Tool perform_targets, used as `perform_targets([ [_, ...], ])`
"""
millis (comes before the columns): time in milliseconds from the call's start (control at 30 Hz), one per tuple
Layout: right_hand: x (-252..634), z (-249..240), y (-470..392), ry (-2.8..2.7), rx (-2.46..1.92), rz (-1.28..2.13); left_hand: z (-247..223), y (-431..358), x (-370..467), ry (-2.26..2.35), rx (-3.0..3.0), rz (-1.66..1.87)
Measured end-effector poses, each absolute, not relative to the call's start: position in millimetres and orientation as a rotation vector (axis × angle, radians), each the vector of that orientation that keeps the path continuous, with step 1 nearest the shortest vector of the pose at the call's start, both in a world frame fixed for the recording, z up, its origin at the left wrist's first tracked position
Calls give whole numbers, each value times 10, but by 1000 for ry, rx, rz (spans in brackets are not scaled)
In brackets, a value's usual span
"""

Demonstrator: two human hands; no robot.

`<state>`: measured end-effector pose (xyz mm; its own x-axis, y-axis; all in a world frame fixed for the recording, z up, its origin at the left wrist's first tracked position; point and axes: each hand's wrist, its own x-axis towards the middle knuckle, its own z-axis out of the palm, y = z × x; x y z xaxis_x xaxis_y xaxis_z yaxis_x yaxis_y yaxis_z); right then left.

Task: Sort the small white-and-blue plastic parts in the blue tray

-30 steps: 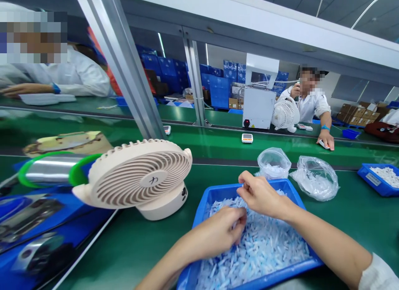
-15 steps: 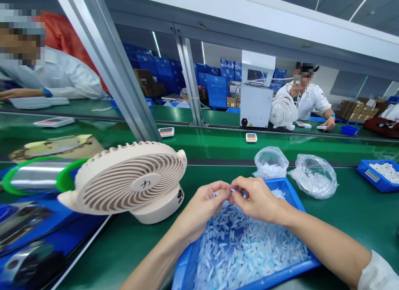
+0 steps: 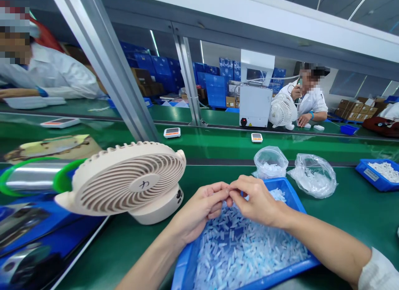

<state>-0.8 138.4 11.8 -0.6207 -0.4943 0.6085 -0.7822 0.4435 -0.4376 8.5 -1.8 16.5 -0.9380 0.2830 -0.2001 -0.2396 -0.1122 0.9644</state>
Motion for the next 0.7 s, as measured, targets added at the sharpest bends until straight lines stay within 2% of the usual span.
perform_targets([
  [167, -28, 64, 1383, -2221, 1017, 830, 135, -42, 62, 1755, 69, 2135],
  [300, -19, 62, 1378, -2231, 1052, 815, 139, -45, 70, 1721, 61, 2162],
  [700, 8, 134, 1385, -2315, 894, 1103, 163, -32, 64, 1723, 68, 2200],
])
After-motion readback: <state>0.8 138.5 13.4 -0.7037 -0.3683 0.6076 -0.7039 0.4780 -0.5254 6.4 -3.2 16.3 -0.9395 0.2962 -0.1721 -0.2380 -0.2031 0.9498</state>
